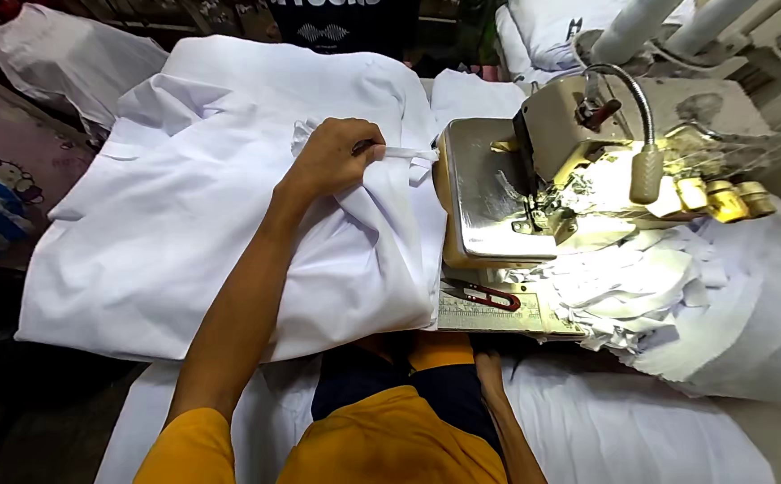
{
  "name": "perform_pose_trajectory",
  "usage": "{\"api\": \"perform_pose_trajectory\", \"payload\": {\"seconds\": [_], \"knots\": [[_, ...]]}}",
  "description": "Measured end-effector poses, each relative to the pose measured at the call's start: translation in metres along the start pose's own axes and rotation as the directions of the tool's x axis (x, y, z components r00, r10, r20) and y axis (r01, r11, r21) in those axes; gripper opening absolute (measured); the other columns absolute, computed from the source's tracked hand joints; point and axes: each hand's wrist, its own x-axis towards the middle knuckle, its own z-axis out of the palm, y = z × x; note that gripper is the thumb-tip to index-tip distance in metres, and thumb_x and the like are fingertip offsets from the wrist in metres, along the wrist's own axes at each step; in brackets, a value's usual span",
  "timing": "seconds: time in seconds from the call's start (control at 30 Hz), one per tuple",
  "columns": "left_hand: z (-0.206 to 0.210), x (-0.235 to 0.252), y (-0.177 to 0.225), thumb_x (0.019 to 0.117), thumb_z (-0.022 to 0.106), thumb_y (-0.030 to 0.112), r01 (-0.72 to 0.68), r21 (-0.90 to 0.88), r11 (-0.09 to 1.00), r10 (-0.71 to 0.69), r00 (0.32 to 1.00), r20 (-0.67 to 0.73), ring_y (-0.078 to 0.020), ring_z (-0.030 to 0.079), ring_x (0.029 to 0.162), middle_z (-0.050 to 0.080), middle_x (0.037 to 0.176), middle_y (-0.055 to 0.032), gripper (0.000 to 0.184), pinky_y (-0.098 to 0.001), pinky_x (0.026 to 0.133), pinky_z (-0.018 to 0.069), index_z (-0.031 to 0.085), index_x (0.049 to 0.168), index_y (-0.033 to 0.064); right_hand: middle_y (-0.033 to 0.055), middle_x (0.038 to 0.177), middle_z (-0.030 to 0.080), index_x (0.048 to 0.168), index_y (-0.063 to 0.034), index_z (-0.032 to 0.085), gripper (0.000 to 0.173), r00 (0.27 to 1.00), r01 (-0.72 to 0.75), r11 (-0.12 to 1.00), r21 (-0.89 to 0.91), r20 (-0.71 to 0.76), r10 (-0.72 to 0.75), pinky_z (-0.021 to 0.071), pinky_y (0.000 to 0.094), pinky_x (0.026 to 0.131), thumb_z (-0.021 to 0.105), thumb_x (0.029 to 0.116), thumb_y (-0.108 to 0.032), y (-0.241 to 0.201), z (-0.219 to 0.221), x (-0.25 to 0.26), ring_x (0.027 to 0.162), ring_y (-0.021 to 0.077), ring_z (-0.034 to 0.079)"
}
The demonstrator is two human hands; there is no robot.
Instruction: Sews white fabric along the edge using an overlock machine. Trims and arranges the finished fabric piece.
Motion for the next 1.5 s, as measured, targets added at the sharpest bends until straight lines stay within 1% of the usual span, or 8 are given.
{"api": "perform_pose_trajectory", "payload": {"seconds": [0.2, 0.47, 0.57, 0.67, 0.8, 0.97, 1.23, 1.5], "knots": [[0.0, 0.0, 0.0, 0.1023, 0.056, 0.021, -0.012, 0.014, 1.0, 0.012, 1.0, 0.001, -0.0206, 0.067, 0.083, 0.071, 0.089, -0.0098, 0.024, -0.0403, 0.078, 0.0526, 0.073, 0.099, 0.0048, 0.0242, 0.139, 0.057, 0.137, 0.0091, 0.055, 0.036, 0.987, -0.042, 0.999, 0.034, 0.156, 0.036, 0.0408, 0.0387, 0.112, 0.042, 0.1092, -0.01, 0.007, 0.001, 0.009, 0.13, 0.0252, 0.054], [0.0, -0.002, 0.0, 0.1025, 0.055, 0.021, -0.019, 0.022, 1.0, 0.02, 1.0, -0.003, -0.0209, 0.067, 0.084, 0.07, 0.089, -0.0097, 0.024, -0.04, 0.078, 0.0525, 0.073, 0.1, 0.0046, 0.0251, 0.129, 0.064, 0.129, 0.0131, 0.06, 0.032, 0.998, 0.061, 0.993, 0.099, -0.021, -0.059, 0.0459, 0.0372, 0.108, 0.043, 0.105, 0.0, -0.005, -0.009, -0.005, 0.121, 0.0234, 0.061], [-0.006, 0.001, 0.003, 0.1029, 0.056, 0.021, -0.045, 0.04, 0.998, 0.047, 0.997, -0.054, -0.0264, 0.067, 0.09, 0.071, 0.092, -0.0133, 0.026, -0.0428, 0.082, 0.0516, 0.073, 0.101, 0.0023, 0.0234, 0.109, 0.065, 0.127, 0.0099, 0.059, 0.034, 0.985, 0.163, 0.983, -0.078, -0.039, -0.167, 0.0506, 0.0434, 0.091, 0.04, 0.0993, 0.001, -0.01, -0.034, -0.031, 0.101, 0.0251, 0.062], [-0.024, 0.002, 0.02, 0.1029, 0.056, 0.017, 0.019, 0.094, 0.995, 0.003, 0.973, -0.232, -0.0305, 0.063, 0.102, 0.069, 0.102, -0.0151, 0.022, -0.0455, 0.093, 0.0474, 0.074, 0.106, 0.0036, 0.0221, 0.106, 0.068, 0.119, 0.0067, 0.063, 0.026, 0.896, 0.443, 0.851, -0.282, 0.106, -0.432, 0.0549, 0.053, 0.088, 0.049, 0.0989, -0.002, -0.033, -0.057, -0.06, 0.099, 0.0331, 0.067], [-0.048, -0.044, 0.102, 0.1029, 0.054, 0.017, 0.209, 0.051, 0.977, -0.18, 0.923, -0.341, -0.0234, 0.062, 0.108, 0.064, 0.119, -0.0136, 0.026, -0.0383, 0.091, 0.053, 0.064, 0.123, 0.0034, 0.0037, 0.104, 0.072, 0.114, -0.0039, 0.068, 0.024, 0.703, 0.704, 0.707, -0.07, 0.212, -0.679, 0.0609, 0.0263, 0.08, 0.051, 0.1035, -0.018, -0.103, -0.059, -0.089, 0.09, 0.0081, 0.07], [0.035, -0.163, 0.208, 0.097, 0.067, 0.035, 0.202, 0.178, 0.963, -0.2, 0.979, -0.029, -0.03, 0.062, 0.111, 0.065, 0.121, -0.0126, 0.04, -0.0486, 0.094, 0.0485, 0.063, 0.126, 0.0088, 0.0028, 0.107, 0.074, 0.128, -0.003, 0.063, 0.029, 0.68, 0.661, 0.746, 0.081, 0.354, -0.642, 0.0616, 0.0247, 0.075, 0.055, 0.1045, -0.019, -0.155, -0.031, -0.102, 0.087, 0.0078, 0.072], [0.118, -0.214, 0.186, 0.0967, 0.065, 0.02, 0.279, 0.391, 0.877, -0.152, 0.933, -0.325, -0.0298, 0.052, 0.106, 0.057, 0.118, -0.01, 0.024, -0.047, 0.096, 0.0355, 0.063, 0.121, 0.0184, -0.0012, 0.08, 0.062, 0.1, -0.0073, 0.071, 0.017, 0.674, 0.736, 0.677, 0.01, 0.083, -0.734, 0.0448, 0.0165, 0.057, 0.072, 0.0939, -0.023, -0.161, 0.012, -0.104, 0.063, 0.0022, 0.053], [0.077, -0.199, 0.198, 0.0974, 0.061, 0.01, 0.279, 0.226, 0.933, -0.189, 0.916, -0.354, -0.0239, 0.071, 0.096, 0.074, 0.103, -0.0121, 0.016, -0.0351, 0.083, 0.0582, 0.072, 0.107, 0.0049, 0.002, 0.093, 0.064, 0.098, -0.007, 0.07, 0.012, 0.6, 0.749, 0.599, 0.283, 0.093, -0.795, 0.0569, 0.022, 0.07, 0.071, 0.0942, -0.018, -0.191, 0.013, -0.12, 0.08, 0.0078, 0.064]]}}
